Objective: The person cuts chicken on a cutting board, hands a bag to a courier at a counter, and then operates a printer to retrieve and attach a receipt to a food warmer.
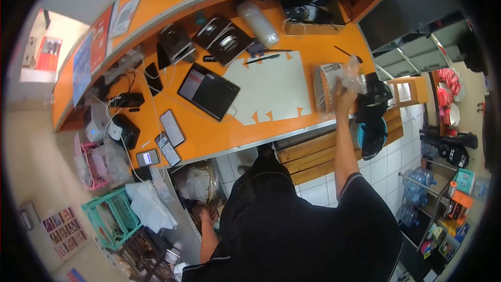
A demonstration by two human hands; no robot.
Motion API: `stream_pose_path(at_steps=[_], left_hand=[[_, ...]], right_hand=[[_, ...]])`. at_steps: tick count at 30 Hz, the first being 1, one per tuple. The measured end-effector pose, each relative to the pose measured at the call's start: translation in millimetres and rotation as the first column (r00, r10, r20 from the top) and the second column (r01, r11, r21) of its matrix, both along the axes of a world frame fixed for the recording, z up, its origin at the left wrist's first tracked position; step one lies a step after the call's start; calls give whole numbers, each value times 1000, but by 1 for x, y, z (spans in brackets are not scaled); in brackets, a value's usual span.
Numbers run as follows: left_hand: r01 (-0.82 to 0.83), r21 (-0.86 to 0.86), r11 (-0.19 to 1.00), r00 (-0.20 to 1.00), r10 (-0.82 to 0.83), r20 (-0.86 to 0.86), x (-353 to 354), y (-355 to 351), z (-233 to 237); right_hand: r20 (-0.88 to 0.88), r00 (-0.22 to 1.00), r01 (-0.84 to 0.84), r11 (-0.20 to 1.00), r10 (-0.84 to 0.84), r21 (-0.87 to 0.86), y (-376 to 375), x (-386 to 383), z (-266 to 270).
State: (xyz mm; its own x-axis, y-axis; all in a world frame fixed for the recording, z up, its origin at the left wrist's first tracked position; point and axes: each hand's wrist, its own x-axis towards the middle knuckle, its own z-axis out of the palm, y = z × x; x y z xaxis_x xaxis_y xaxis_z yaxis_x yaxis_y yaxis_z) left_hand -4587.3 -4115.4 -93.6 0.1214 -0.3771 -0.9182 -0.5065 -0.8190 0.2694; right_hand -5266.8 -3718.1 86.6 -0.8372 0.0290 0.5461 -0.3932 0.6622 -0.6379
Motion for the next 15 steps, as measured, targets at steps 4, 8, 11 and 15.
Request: stream_pose_path(at_steps=[4, 8, 11, 15], left_hand=[[-73, -65, 995, 992, 79, 94, -10, 31, 39], [-83, -41, 996, 995, 85, 55, 16, 49, 36], [-90, -22, 996, 996, 91, 15, 23, 61, 35], [-91, -36, 995, 995, 92, 35, 44, 78, 22]], right_hand=[[120, 993, 32, 996, -22, -79, -15, 4, -4], [108, 994, -8, 985, 27, -171, -32, 0, -11], [251, 968, 59, 992, -30, -109, -39, 1, -23], [-102, 954, 298, 919, -281, 258, -57, 41, -6]])
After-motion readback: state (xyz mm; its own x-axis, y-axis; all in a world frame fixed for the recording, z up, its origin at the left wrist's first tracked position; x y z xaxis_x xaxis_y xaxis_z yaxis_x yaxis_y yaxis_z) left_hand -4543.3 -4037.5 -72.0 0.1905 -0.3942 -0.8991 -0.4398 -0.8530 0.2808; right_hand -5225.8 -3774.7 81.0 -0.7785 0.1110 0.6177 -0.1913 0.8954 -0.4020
